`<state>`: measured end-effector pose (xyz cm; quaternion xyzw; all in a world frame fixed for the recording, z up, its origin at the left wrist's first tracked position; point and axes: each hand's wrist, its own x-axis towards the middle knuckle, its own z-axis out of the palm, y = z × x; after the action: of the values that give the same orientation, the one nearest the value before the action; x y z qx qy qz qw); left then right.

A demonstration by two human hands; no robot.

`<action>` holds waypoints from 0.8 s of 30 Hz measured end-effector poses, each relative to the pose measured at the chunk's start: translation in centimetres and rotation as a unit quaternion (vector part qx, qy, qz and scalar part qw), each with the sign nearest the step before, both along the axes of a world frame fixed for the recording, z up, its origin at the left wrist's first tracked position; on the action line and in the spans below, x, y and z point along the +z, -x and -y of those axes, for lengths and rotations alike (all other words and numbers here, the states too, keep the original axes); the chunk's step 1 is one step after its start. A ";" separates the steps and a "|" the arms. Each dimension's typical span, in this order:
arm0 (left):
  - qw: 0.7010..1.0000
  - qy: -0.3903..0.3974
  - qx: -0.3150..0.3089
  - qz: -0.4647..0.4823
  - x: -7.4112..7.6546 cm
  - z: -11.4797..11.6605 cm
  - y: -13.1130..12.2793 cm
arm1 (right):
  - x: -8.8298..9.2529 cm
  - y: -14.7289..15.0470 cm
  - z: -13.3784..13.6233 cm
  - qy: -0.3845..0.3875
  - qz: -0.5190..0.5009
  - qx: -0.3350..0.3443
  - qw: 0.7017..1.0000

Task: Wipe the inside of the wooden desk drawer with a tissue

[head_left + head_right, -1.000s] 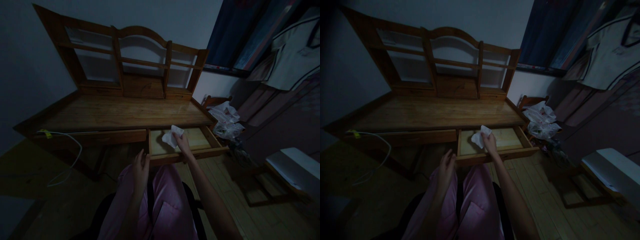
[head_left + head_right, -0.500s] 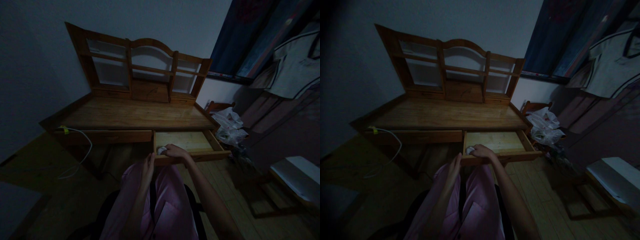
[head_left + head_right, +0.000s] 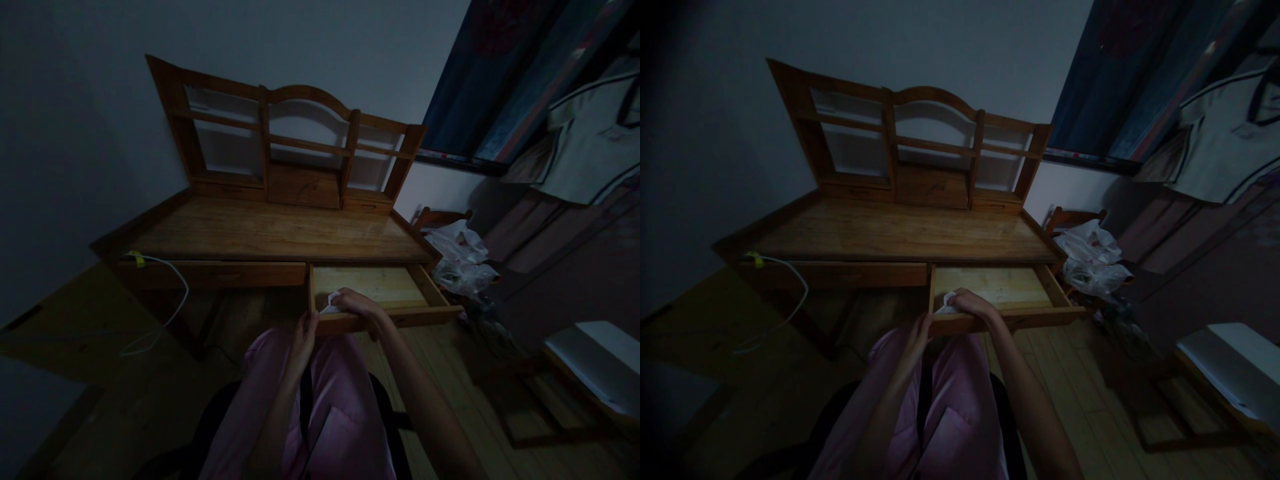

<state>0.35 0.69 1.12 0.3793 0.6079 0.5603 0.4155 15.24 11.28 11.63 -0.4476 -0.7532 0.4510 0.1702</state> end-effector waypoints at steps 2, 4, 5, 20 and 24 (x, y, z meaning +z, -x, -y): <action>0.999 0.023 -0.025 0.036 0.1 0.1 0.0 | -0.1 0.0 -0.4 -0.025 0.003 -0.052 0.998; 0.996 0.038 -0.041 0.075 0.2 0.3 -0.1 | -0.1 0.0 -0.7 -0.056 -0.001 -0.101 0.993; 0.994 0.040 -0.046 0.090 0.3 0.3 -0.2 | -0.1 0.0 -0.7 -0.078 -0.003 -0.122 0.989; 0.990 0.027 -0.050 0.127 0.8 0.5 -0.5 | -0.9 3.0 0.3 -0.025 0.152 0.082 0.985; 0.991 0.050 -0.030 0.123 0.7 0.2 -0.5 | -1.2 2.3 -0.4 0.000 0.118 0.080 0.990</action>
<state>0.90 0.48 1.78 0.3046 0.5675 0.5588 0.5223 12.97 11.69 10.40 -0.4362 -0.8015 0.4066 0.0435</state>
